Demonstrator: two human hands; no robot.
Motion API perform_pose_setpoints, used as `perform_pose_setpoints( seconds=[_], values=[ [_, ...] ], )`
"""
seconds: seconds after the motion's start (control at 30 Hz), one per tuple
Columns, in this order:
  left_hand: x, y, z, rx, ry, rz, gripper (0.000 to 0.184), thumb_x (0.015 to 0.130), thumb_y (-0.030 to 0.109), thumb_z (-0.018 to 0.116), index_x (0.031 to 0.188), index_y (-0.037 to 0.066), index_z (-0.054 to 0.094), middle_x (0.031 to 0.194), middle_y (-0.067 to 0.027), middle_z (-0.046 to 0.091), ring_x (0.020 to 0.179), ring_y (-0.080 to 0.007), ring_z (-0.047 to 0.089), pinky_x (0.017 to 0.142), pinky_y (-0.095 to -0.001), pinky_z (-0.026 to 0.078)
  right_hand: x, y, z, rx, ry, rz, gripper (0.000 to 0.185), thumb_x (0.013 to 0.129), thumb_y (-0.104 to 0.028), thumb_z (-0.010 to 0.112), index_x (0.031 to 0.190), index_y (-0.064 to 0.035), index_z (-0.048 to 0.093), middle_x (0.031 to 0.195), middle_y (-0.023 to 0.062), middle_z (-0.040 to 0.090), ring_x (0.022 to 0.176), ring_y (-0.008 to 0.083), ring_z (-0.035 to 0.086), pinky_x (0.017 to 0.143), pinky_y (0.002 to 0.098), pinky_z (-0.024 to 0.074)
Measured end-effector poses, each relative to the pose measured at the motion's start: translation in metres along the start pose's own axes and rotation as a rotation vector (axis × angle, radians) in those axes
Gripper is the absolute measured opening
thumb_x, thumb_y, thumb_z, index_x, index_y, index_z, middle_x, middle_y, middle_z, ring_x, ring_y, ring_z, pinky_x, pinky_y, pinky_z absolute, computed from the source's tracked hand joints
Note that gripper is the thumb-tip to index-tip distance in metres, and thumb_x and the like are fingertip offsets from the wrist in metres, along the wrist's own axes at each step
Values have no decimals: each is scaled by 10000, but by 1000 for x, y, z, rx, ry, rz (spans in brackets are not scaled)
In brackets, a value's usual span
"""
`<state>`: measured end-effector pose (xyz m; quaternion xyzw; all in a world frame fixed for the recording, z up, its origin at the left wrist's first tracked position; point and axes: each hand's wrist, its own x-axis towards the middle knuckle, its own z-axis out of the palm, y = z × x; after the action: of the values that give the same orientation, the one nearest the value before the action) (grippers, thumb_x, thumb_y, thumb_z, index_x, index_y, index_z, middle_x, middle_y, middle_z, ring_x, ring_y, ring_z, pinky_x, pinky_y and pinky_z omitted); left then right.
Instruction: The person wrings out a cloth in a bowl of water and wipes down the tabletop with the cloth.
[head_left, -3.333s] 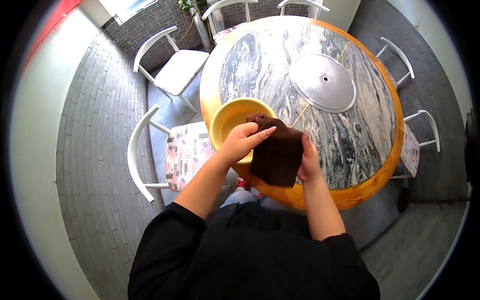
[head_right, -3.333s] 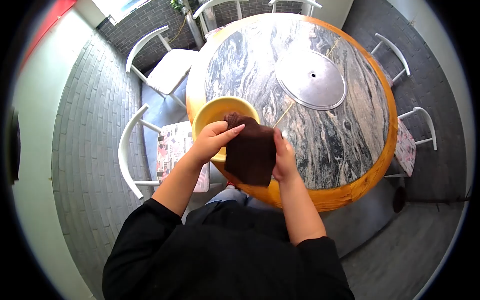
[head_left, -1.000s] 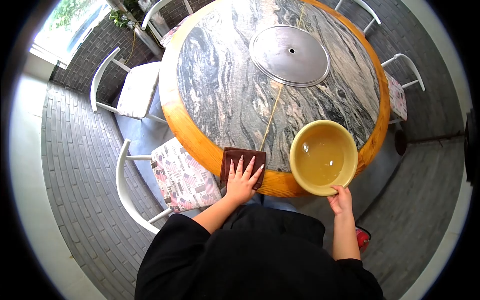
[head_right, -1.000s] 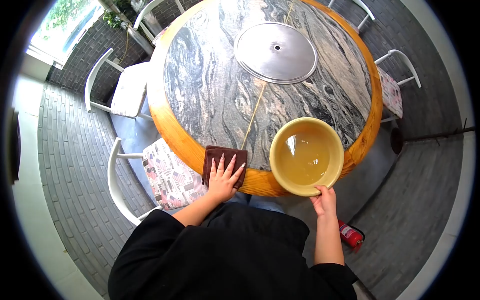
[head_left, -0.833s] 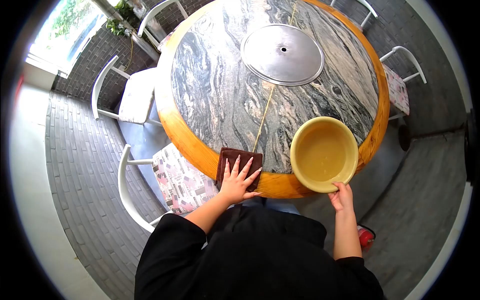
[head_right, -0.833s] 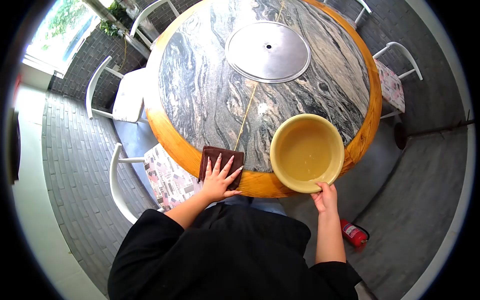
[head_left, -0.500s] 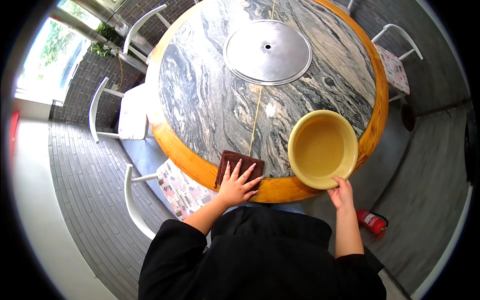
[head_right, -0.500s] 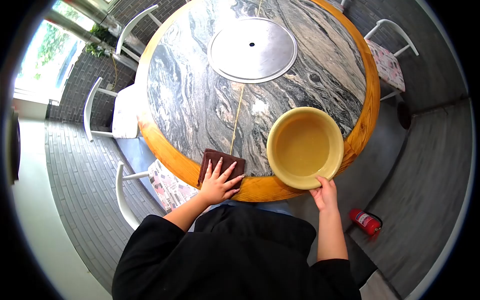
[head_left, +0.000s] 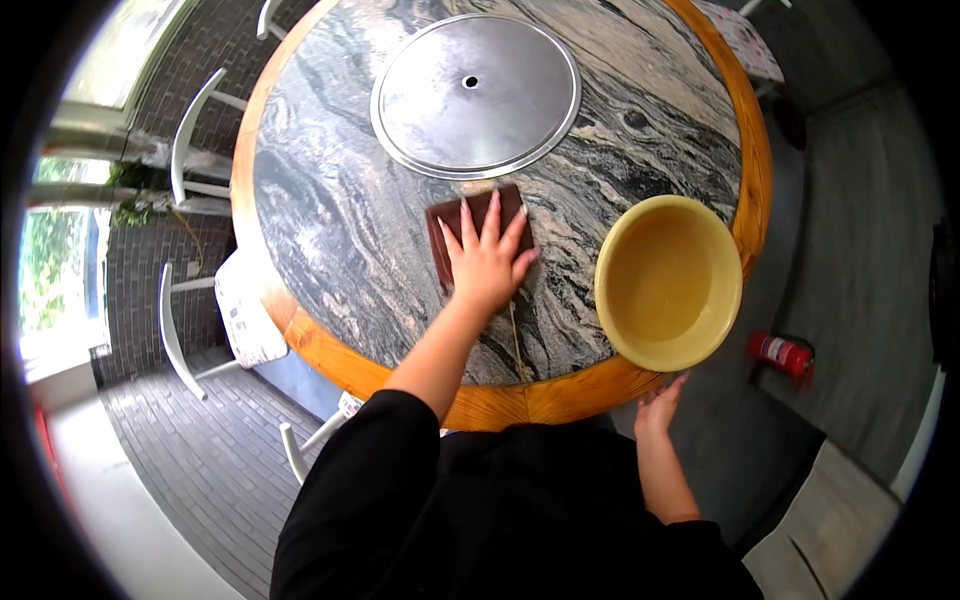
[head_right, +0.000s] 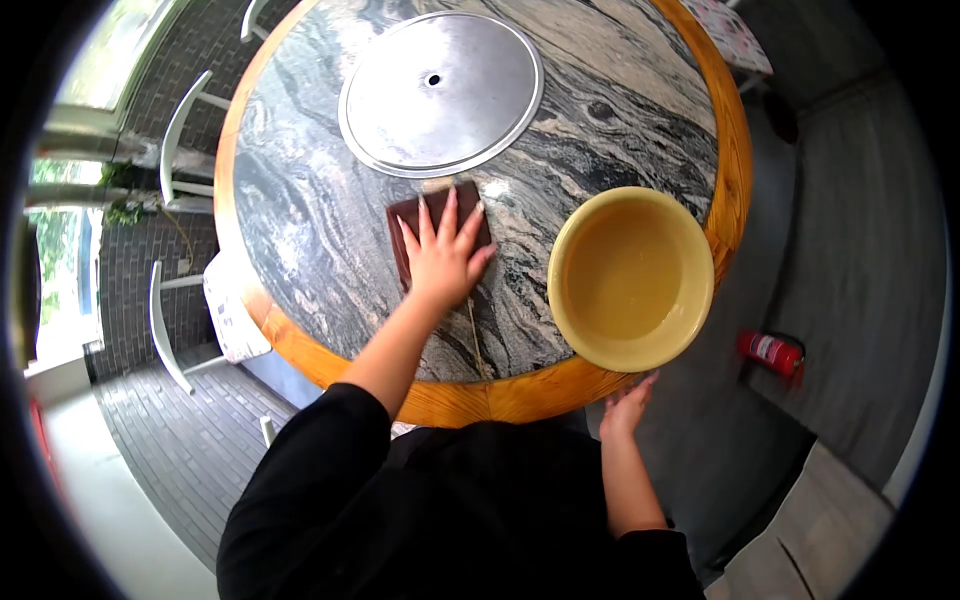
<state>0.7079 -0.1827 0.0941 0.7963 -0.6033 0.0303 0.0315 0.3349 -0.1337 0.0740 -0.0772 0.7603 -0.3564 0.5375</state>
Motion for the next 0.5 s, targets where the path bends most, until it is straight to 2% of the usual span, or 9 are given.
perform_pose_setpoints(
  seconds=[0.1,0.2,0.23,0.3,0.43,0.5],
  values=[
    [49,-14,12,-18,46,-36,627,947,644,430,1488,327,442,1639,-45,227,1458,-473,222,1093,-750,134,-5,29,10,190,-277,-62,779,985,-691,306,1594,-242,124,1635,29,199,1486,255,222,1185,447,224],
    [62,-2,27,-15,76,-152,563,979,566,426,1482,314,454,1644,-33,218,1464,-469,218,1063,-788,110,-60,9,51,177,-173,45,783,975,-706,320,1593,-261,139,1636,-9,193,1487,238,217,1187,460,195],
    [61,5,30,-15,91,-178,557,983,551,427,1481,304,456,1643,-32,220,1463,-468,221,1063,-787,109,-51,19,42,168,-159,54,783,975,-706,320,1593,-261,139,1636,-9,193,1487,238,217,1187,460,195],
    [58,15,32,-24,108,-210,537,995,510,426,1478,278,462,1642,-15,226,1460,-467,230,1060,-789,113,-30,32,29,148,-262,49,803,957,-737,304,1594,-277,132,1641,-19,181,1488,239,212,1189,463,186],
    [38,38,16,-65,49,-91,517,1006,485,416,1479,279,448,1626,15,269,1460,-428,259,1077,-769,130,-29,33,24,80,-275,2,850,934,-768,295,1592,-247,156,1641,-16,186,1488,242,214,1187,462,190],
    [11,55,7,-145,47,15,495,995,460,458,1454,276,482,1603,17,313,1435,-424,300,1069,-772,148,-22,38,20,40,-287,-27,863,930,-776,284,1590,-233,170,1639,-10,199,1490,244,215,1184,467,199]
  ],
)
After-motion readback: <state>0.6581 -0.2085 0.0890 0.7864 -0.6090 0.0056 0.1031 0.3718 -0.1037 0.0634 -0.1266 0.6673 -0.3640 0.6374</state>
